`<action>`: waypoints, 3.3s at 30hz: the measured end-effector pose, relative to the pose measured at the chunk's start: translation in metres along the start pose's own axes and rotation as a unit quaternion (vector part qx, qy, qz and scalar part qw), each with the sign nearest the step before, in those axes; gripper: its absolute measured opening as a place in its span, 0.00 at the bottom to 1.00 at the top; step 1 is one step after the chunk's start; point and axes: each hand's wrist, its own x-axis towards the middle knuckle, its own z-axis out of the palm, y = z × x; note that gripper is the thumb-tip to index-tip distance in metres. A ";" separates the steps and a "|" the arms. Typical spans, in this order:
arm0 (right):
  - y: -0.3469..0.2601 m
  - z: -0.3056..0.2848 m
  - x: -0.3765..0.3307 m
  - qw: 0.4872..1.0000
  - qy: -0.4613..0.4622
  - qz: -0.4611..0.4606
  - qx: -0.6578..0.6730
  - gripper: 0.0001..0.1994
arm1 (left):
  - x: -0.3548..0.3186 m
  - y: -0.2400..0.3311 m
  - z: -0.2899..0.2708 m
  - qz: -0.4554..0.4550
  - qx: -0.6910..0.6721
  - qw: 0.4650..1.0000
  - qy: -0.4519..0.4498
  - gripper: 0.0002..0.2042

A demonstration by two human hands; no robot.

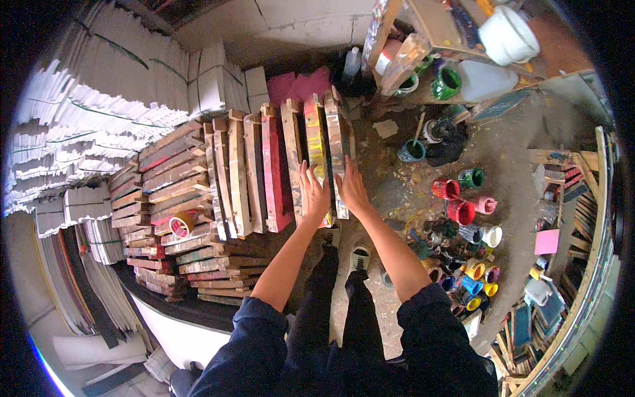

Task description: The person repeatedly picks up wooden printing frames from a table and stacks them against a wall. The person handles the frames one by one, moving them from a central pile to a vertical storage rack. At the end, the person picks up a bundle of white paper sheets and carries them across the room.

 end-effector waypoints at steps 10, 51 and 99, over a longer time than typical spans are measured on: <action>0.035 -0.108 -0.183 0.973 0.230 0.012 -0.022 0.17 | -0.072 0.116 -0.093 0.122 -0.043 0.979 -0.154 0.26; -0.073 0.315 -1.383 -0.031 0.525 0.750 0.401 0.13 | -1.201 0.284 0.136 0.659 0.324 0.239 -0.635 0.20; 0.102 0.390 -2.404 -0.142 0.639 0.615 0.440 0.12 | -2.529 0.392 -0.049 0.665 0.147 -0.019 -0.732 0.13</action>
